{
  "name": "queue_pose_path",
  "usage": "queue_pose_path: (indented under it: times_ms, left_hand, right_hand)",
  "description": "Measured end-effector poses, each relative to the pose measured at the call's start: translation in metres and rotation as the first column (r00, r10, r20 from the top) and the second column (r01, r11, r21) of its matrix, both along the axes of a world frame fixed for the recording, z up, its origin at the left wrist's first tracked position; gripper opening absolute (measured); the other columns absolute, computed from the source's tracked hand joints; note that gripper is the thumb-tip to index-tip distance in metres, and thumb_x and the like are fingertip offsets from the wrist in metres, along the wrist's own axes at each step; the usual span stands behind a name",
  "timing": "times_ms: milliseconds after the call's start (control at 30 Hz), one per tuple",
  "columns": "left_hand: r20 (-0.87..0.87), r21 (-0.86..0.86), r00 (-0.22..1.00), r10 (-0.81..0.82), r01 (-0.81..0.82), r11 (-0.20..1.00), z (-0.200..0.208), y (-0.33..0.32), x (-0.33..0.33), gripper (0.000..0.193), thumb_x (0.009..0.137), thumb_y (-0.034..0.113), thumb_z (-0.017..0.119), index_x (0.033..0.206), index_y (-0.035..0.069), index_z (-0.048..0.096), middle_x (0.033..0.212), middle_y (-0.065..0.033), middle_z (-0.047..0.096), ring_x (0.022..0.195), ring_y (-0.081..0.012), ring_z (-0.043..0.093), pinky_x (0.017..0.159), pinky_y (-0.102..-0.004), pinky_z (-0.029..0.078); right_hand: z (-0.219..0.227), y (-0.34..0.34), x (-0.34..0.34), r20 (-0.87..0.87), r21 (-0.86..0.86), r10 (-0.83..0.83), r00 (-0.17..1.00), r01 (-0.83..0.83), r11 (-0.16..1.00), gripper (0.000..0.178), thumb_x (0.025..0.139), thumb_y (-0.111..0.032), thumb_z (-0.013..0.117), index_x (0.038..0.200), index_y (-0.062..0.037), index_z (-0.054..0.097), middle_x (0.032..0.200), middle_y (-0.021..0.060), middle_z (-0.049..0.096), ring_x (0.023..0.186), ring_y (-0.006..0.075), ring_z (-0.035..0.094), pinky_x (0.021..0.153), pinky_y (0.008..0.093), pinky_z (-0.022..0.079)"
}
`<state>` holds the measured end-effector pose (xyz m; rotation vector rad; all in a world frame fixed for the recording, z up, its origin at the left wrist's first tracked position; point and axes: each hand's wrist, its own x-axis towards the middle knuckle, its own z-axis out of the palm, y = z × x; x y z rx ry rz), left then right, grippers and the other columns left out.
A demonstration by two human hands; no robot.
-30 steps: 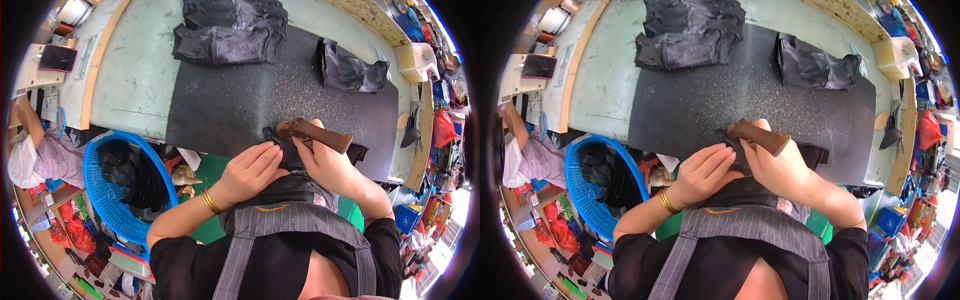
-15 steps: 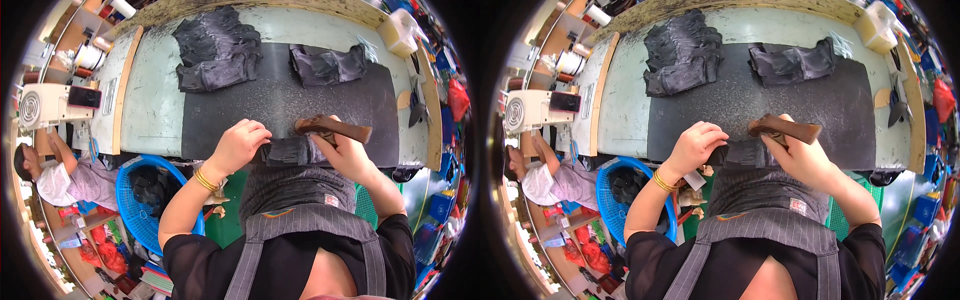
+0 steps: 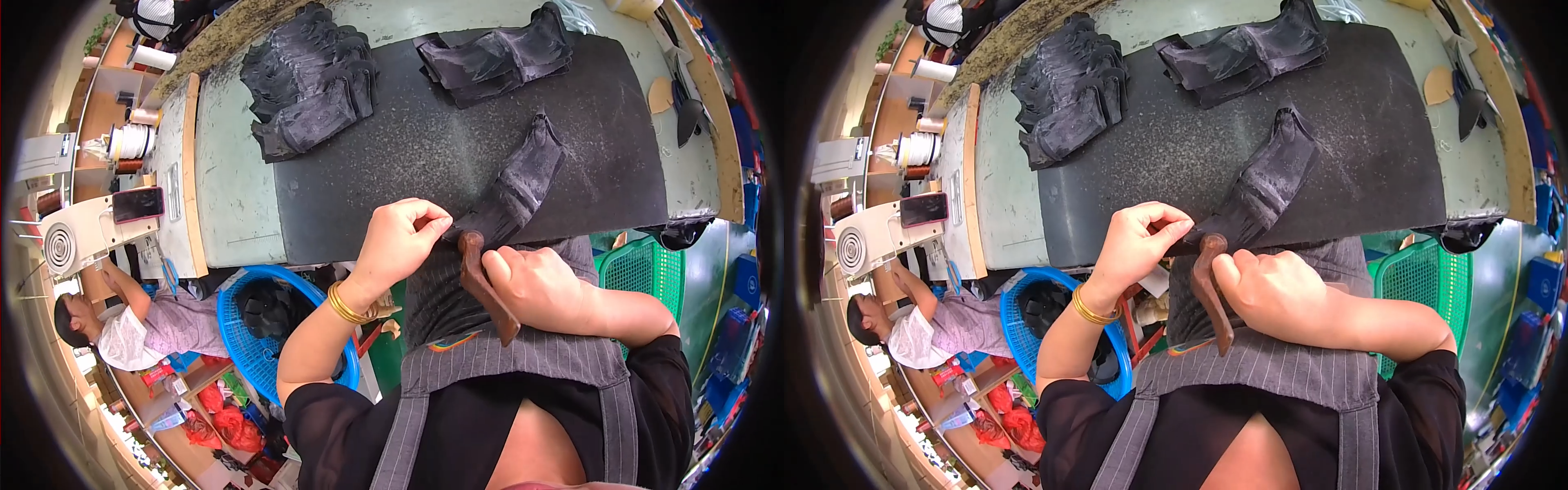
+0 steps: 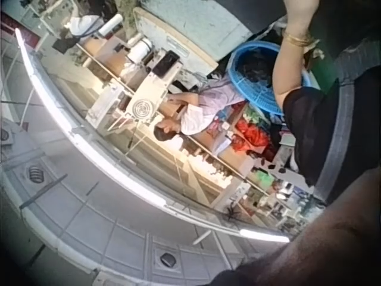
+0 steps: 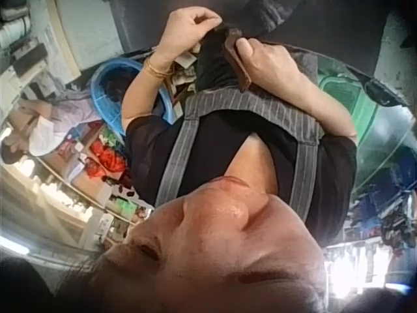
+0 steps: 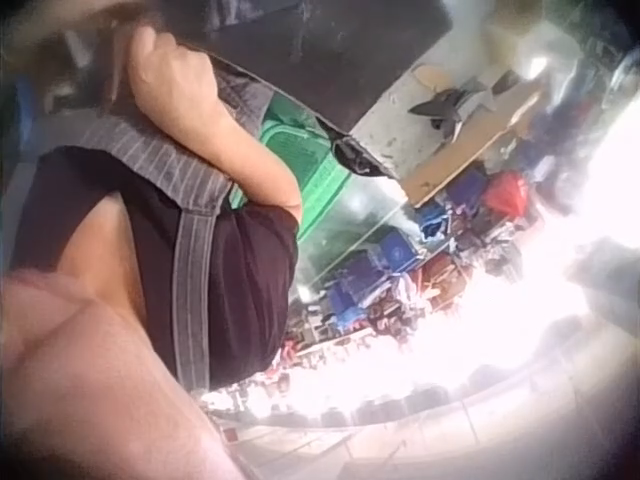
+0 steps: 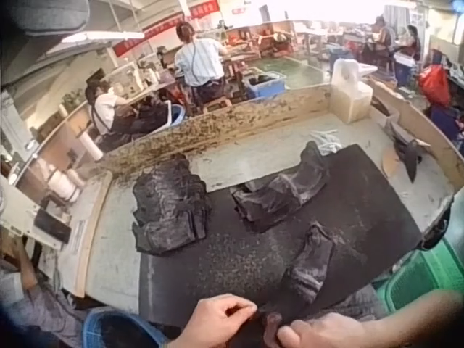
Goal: The worker is attaching reinforcement pieces to shoe upper components and securing them with a hammer.
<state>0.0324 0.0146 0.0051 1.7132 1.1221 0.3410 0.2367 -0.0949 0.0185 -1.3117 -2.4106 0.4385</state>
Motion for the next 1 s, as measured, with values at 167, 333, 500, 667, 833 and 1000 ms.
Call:
queue_pose_path:
  times_ms: [167,333,500,667,833,1000]
  left_hand:
    - [0.064,-0.300,0.986,0.155,-0.129,0.945,0.003,-0.001,0.002,0.010,0.092,0.008,0.069,0.095,-0.001,0.073,0.084,0.0000,0.069,0.076,-0.0055,0.059,0.070,-0.0230,0.049]
    - [0.066,-0.236,0.978,0.199,-0.178,0.955,0.001,-0.007,0.003,0.009,0.093,0.007,0.068,0.095,-0.001,0.073,0.085,-0.0003,0.069,0.077,-0.0054,0.060,0.071,-0.0216,0.048]
    - [0.080,-0.099,0.980,0.180,-0.172,0.980,0.000,-0.013,0.005,0.009,0.092,0.008,0.069,0.094,0.000,0.072,0.082,-0.0018,0.070,0.072,-0.0078,0.060,0.068,-0.0242,0.049]
    - [-0.064,0.452,0.998,0.026,0.006,0.892,-0.008,-0.019,0.002,0.006,0.088,0.010,0.070,0.092,0.006,0.070,0.079,-0.0086,0.067,0.071,-0.0255,0.062,0.065,-0.0353,0.050]
    - [-0.005,0.426,0.999,0.050,-0.043,0.904,-0.010,-0.016,-0.004,0.005,0.089,0.011,0.068,0.092,0.007,0.068,0.081,-0.0083,0.067,0.076,-0.0287,0.064,0.068,-0.0388,0.051]
    - [0.009,0.549,0.998,0.064,-0.058,0.834,-0.008,-0.021,0.015,0.009,0.091,0.004,0.065,0.099,0.003,0.064,0.088,-0.0125,0.065,0.080,-0.0317,0.063,0.070,-0.0390,0.051]
  right_hand:
    - [0.001,0.001,-0.002,0.065,0.024,0.014,0.998,-0.016,1.000,0.016,0.080,-0.014,0.060,0.083,-0.0057,0.047,0.066,0.0049,0.052,0.049,0.0158,0.060,0.040,0.0304,0.047]
    - [0.003,0.003,-0.001,0.047,0.016,0.006,0.999,-0.007,1.000,0.017,0.080,-0.015,0.061,0.082,-0.0059,0.046,0.065,0.0044,0.052,0.049,0.0151,0.060,0.039,0.0297,0.047]
    - [0.003,0.002,0.003,0.020,-0.017,0.012,1.000,-0.012,1.000,0.018,0.081,-0.016,0.061,0.083,-0.0055,0.047,0.066,0.0046,0.052,0.050,0.0159,0.061,0.041,0.0298,0.048]
    - [0.007,0.009,0.007,-0.018,-0.134,0.025,1.000,-0.027,0.991,0.020,0.082,-0.015,0.063,0.091,-0.0033,0.049,0.072,0.0064,0.053,0.057,0.0201,0.063,0.044,0.0335,0.051]
    - [0.029,0.030,0.014,-0.136,-0.172,-0.023,0.990,0.000,0.985,0.052,0.078,0.000,0.066,0.129,-0.0036,0.057,0.083,0.0112,0.049,0.058,0.0296,0.059,0.048,0.0402,0.049]
    - [0.019,0.034,0.018,-0.146,-0.228,-0.065,0.987,0.030,0.973,0.039,0.081,-0.001,0.067,0.120,-0.0029,0.059,0.085,0.0101,0.054,0.061,0.0277,0.063,0.050,0.0387,0.050]
